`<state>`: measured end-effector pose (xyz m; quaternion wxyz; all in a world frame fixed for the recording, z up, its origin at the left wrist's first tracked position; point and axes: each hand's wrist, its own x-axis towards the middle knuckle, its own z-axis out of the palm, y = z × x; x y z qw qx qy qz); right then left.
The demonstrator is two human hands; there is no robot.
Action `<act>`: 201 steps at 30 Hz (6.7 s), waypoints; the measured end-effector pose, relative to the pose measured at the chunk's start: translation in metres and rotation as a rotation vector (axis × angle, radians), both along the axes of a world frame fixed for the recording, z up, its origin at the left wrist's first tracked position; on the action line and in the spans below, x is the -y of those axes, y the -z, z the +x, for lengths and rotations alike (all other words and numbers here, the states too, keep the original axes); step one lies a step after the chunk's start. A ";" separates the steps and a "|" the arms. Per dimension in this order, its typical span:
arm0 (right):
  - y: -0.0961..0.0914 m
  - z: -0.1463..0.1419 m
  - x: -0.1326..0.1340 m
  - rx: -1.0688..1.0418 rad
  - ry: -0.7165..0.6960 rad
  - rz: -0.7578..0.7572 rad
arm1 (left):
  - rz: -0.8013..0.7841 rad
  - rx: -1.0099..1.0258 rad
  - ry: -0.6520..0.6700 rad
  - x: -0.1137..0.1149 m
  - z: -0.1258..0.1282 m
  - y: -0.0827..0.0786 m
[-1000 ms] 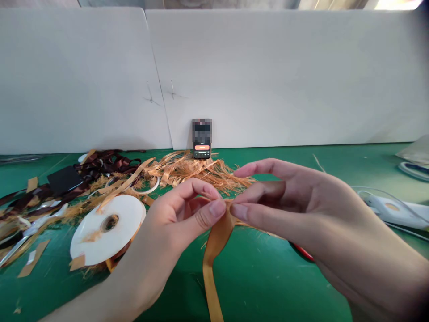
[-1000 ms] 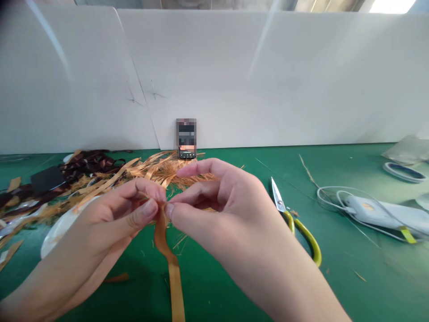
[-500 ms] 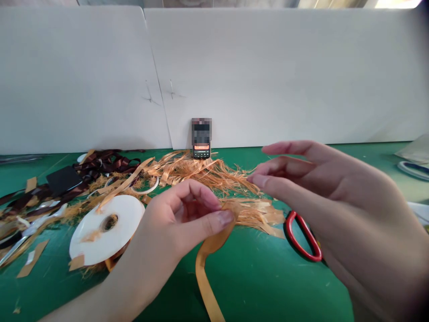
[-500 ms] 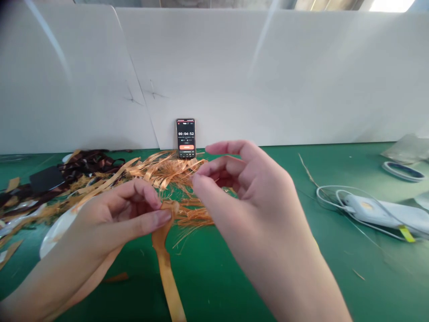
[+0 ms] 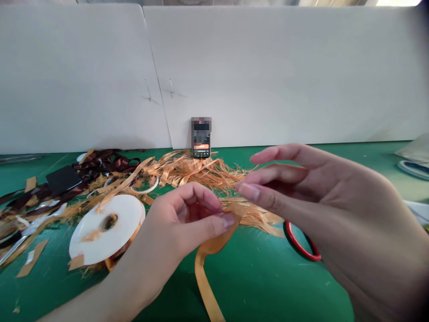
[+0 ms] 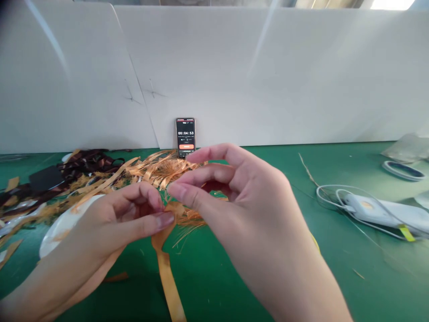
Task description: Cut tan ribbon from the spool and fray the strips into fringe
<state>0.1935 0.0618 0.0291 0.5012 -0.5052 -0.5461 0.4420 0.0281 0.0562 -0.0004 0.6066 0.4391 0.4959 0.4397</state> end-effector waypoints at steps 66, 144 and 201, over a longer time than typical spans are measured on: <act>-0.002 0.000 -0.002 -0.041 -0.134 -0.223 | 0.282 -0.236 -0.020 -0.006 -0.004 0.005; -0.002 0.004 -0.007 0.198 -0.280 -0.210 | 0.393 0.111 -0.047 -0.002 -0.006 -0.005; 0.010 0.014 -0.007 0.519 -0.042 0.014 | 0.326 -0.284 0.151 -0.011 -0.023 -0.004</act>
